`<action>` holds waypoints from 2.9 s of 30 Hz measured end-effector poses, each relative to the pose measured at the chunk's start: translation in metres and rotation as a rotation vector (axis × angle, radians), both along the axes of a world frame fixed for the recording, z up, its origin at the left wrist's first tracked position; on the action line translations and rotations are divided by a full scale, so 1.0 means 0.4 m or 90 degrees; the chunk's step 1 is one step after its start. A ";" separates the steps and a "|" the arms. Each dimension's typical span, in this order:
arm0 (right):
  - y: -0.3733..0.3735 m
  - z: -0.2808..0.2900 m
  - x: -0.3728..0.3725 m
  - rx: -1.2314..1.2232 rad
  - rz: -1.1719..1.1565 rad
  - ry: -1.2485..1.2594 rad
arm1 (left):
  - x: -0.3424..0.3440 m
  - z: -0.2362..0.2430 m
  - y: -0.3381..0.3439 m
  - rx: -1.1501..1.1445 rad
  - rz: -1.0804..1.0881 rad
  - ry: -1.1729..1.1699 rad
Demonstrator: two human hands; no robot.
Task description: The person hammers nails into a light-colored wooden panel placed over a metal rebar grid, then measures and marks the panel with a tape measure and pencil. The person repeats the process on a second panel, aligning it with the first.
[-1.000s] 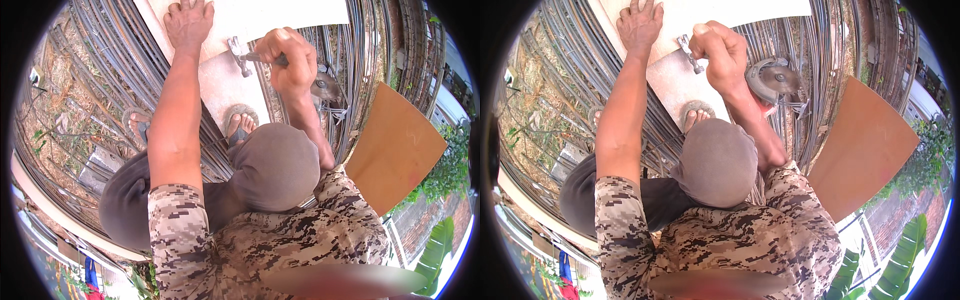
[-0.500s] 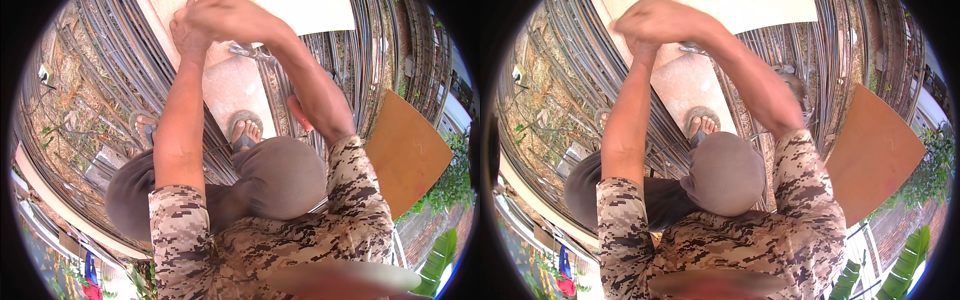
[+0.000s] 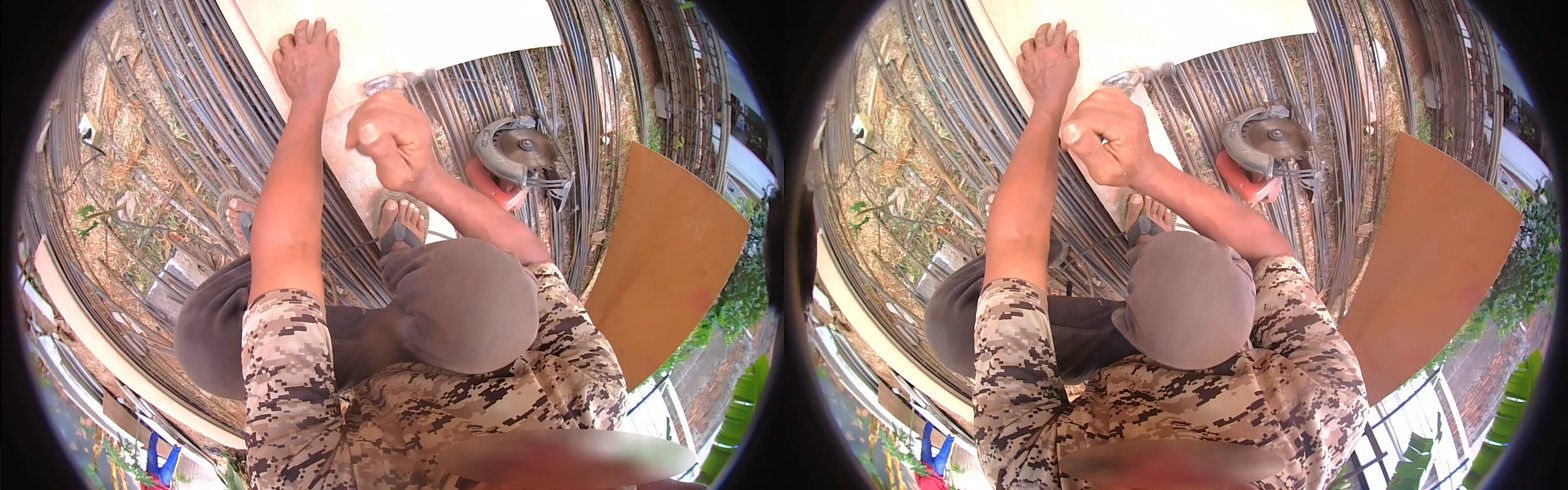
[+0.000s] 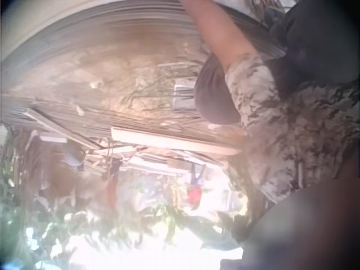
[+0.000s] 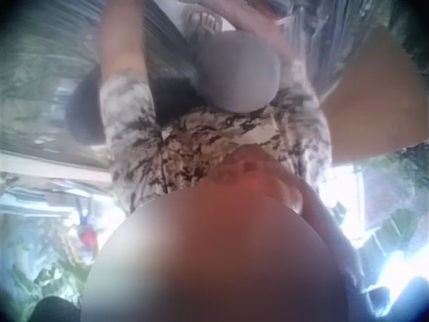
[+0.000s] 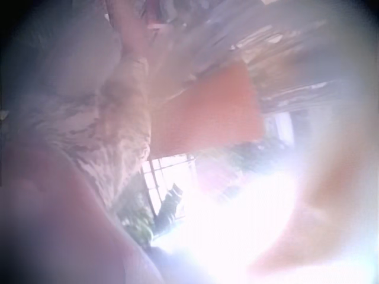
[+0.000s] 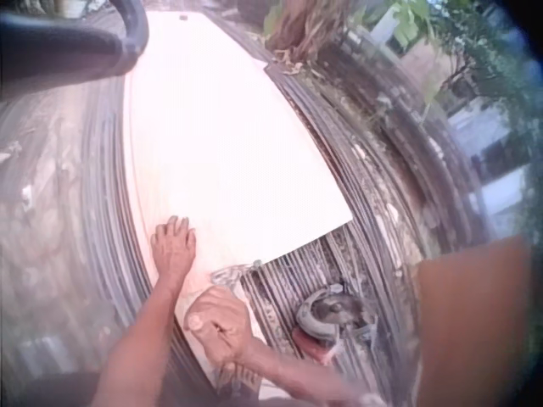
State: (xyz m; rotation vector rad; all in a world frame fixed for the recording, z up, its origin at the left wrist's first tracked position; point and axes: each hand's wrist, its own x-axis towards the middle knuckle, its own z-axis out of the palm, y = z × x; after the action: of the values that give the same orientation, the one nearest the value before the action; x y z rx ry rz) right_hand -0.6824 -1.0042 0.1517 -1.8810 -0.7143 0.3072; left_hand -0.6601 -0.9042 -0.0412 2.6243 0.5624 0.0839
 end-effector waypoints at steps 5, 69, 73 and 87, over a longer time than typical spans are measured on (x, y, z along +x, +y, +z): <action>-0.083 0.012 0.007 -0.021 0.315 0.018 | -0.083 0.007 -0.018 0.004 -0.001 0.050; -0.187 0.092 0.183 0.332 -0.436 0.415 | -0.260 0.196 -0.196 -0.793 -0.178 0.341; -0.314 0.048 0.137 0.529 -0.674 0.506 | -0.306 0.212 -0.111 -0.995 -0.111 0.522; -0.296 -0.068 0.030 0.798 -0.769 0.694 | -0.256 0.406 0.201 -1.012 -0.032 0.567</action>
State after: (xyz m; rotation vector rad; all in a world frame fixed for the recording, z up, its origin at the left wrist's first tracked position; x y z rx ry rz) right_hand -0.6703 -1.1226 0.1245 -0.4679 0.8589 0.0068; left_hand -0.7624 -0.8240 0.1212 0.9822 0.4704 -1.0945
